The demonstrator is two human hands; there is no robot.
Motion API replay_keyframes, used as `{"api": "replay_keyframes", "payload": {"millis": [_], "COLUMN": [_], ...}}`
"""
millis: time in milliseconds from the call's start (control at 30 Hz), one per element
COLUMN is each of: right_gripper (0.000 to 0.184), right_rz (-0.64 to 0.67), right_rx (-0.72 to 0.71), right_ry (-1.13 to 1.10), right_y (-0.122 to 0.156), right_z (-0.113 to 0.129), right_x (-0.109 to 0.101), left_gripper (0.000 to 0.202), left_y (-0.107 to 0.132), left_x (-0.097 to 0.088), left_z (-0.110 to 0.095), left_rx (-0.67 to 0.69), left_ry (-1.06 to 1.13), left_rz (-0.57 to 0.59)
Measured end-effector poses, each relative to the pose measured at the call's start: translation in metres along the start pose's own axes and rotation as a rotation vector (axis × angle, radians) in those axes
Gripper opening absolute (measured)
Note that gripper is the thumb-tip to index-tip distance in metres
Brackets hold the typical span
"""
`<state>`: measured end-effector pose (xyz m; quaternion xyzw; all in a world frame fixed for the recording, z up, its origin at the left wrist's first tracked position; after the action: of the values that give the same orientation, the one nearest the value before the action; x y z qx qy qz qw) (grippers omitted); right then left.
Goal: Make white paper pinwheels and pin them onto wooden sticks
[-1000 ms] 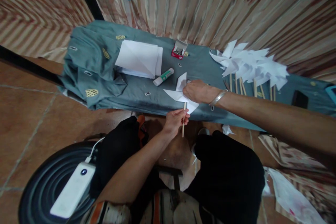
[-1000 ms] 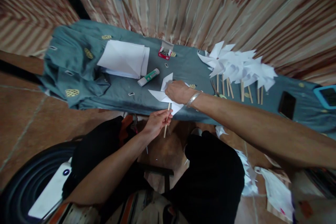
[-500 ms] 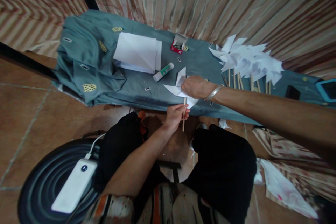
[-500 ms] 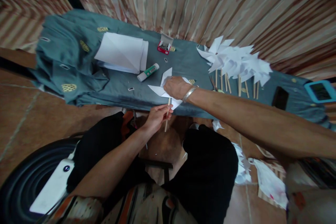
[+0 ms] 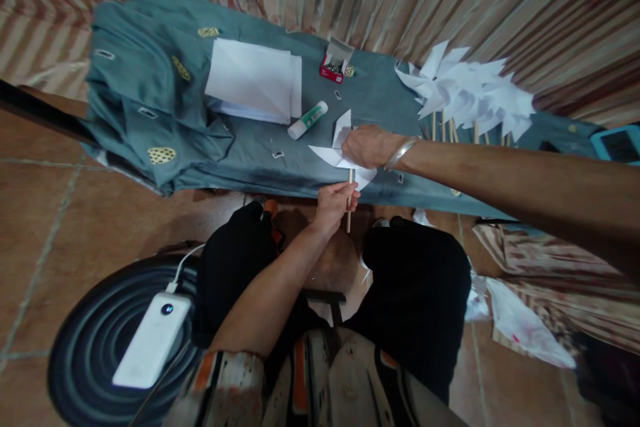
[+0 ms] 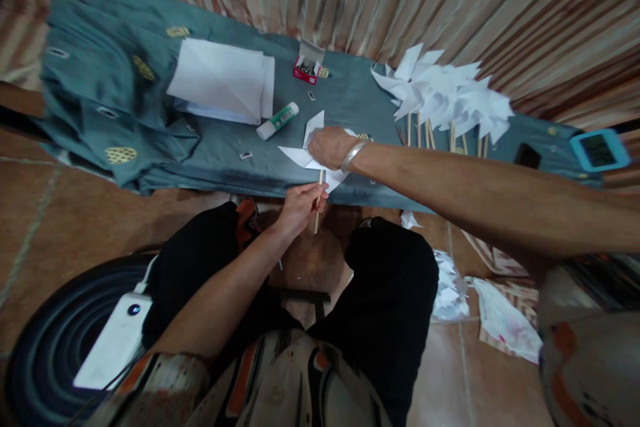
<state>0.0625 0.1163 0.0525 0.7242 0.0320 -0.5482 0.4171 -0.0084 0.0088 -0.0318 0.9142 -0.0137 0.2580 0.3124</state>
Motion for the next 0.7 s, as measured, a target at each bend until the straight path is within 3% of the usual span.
{"api": "replay_keyframes", "payload": {"millis": [300,700], "right_gripper": [0.015,0.032], "right_rz": [0.080,0.013], "right_rx": [0.038,0.070], "right_ry": [0.044,-0.121], "right_y": [0.000,-0.011], "right_z": [0.009,-0.003], "right_x": [-0.008,0.001], "left_gripper": [0.012,0.029], "left_y": [-0.002,-0.002], "left_x": [0.001,0.001], "left_z": [0.001,0.002], "left_rx": [0.016,0.000], "left_ry": [-0.006,-0.063], "left_rz": [-0.009,-0.002]}}
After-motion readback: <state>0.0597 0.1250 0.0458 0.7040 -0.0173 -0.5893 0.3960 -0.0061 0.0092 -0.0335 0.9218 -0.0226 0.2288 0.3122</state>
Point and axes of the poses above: each hand's wrist, its own y-axis away from the middle knuckle, its own x-axis out of the palm, z = x × y, the point moved 1 cm from there along -y, towards the middle knuckle, and after that the axes turned 5 degrees about -y, right-handed, at the moved point
